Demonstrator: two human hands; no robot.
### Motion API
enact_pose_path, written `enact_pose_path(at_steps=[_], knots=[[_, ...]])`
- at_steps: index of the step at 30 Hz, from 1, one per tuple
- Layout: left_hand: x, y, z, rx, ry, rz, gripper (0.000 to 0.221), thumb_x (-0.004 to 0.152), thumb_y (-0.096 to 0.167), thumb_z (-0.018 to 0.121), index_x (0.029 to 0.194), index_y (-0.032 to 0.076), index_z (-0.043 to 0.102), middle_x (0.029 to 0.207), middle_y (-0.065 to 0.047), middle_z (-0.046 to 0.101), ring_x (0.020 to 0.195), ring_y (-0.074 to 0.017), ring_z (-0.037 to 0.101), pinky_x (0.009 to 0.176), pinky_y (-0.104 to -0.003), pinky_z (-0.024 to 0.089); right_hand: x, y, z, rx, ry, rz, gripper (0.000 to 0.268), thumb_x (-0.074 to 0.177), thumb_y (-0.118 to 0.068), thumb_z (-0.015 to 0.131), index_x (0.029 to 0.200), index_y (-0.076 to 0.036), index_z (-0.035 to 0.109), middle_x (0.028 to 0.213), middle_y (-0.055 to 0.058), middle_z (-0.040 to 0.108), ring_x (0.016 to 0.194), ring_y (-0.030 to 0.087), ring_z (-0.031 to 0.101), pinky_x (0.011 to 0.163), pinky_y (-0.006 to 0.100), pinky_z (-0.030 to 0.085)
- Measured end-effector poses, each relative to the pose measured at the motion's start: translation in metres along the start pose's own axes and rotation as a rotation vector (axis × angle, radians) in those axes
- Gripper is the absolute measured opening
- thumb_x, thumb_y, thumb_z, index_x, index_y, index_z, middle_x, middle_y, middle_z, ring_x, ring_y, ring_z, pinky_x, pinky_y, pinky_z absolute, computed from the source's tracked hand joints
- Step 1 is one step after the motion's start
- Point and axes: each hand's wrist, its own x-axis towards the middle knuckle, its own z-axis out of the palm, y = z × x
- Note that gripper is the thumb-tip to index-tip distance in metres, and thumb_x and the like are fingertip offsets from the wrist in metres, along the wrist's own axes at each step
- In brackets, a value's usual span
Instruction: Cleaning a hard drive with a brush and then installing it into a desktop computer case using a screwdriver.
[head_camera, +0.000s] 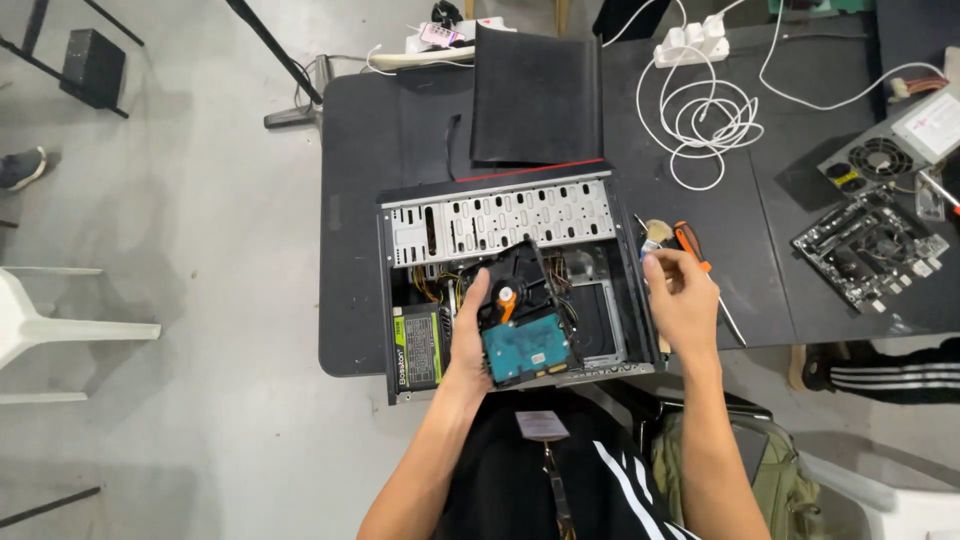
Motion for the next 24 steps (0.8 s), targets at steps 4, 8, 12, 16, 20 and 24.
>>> enact_pose_path(at_steps=[4, 8, 12, 16, 20, 24], knots=[[0.005, -0.007, 0.018, 0.153, -0.076, 0.018, 0.093, 0.079, 0.054, 0.082, 0.148, 0.002, 0.049, 0.138, -0.025, 0.061, 0.114, -0.0404, 0.067, 0.093, -0.051, 0.06, -0.055, -0.06, -0.011, 0.567, -0.186, -0.012, 0.039, 0.095, -0.032, 0.066, 0.121, -0.004, 0.07, 0.103, 0.018, 0.075, 0.091, 0.024, 0.071, 0.078, 0.037, 0.057], [0.019, -0.026, 0.029, 0.215, -0.127, 0.052, 0.117, 0.08, 0.06, 0.08, 0.164, 0.007, 0.019, 0.158, -0.025, 0.04, 0.134, -0.0414, 0.054, 0.106, -0.053, 0.054, -0.08, -0.069, -0.002, 0.728, -0.34, -0.069, 0.077, 0.069, -0.02, 0.093, 0.136, 0.002, 0.063, 0.128, 0.023, 0.07, 0.12, 0.027, 0.064, 0.099, 0.044, 0.054], [0.06, -0.042, 0.005, 0.029, -0.145, -0.044, 0.075, 0.079, 0.056, 0.083, 0.133, 0.006, 0.068, 0.126, -0.018, 0.072, 0.102, -0.032, 0.073, 0.092, -0.048, 0.059, -0.077, -0.078, -0.006, 0.727, -0.413, -0.127, 0.066, 0.071, -0.012, 0.091, 0.132, -0.003, 0.066, 0.124, 0.019, 0.07, 0.118, 0.032, 0.066, 0.1, 0.049, 0.054], [0.052, -0.038, 0.017, 0.062, -0.088, -0.062, 0.074, 0.074, 0.059, 0.085, 0.122, 0.004, 0.074, 0.111, -0.019, 0.076, 0.088, -0.0318, 0.074, 0.08, -0.045, 0.06, -0.069, -0.08, -0.012, 0.634, -0.439, -0.192, 0.06, 0.076, -0.007, 0.086, 0.133, -0.005, 0.066, 0.117, 0.015, 0.07, 0.1, 0.028, 0.069, 0.091, 0.047, 0.058], [0.046, -0.038, 0.024, 0.069, -0.07, -0.056, 0.076, 0.072, 0.06, 0.085, 0.121, 0.003, 0.074, 0.108, -0.02, 0.076, 0.085, -0.0314, 0.074, 0.077, -0.044, 0.061, -0.067, -0.078, -0.012, 0.654, -0.398, -0.185, 0.06, 0.072, -0.004, 0.09, 0.128, -0.004, 0.069, 0.112, 0.014, 0.072, 0.093, 0.024, 0.071, 0.083, 0.042, 0.06], [0.035, -0.036, 0.033, 0.089, -0.078, -0.057, 0.078, 0.072, 0.061, 0.086, 0.122, 0.003, 0.073, 0.107, -0.02, 0.075, 0.085, -0.0313, 0.073, 0.077, -0.044, 0.06, -0.073, -0.086, -0.01, 0.668, -0.366, -0.108, 0.058, 0.072, -0.004, 0.09, 0.126, -0.001, 0.07, 0.107, 0.016, 0.073, 0.088, 0.025, 0.073, 0.081, 0.042, 0.062]])
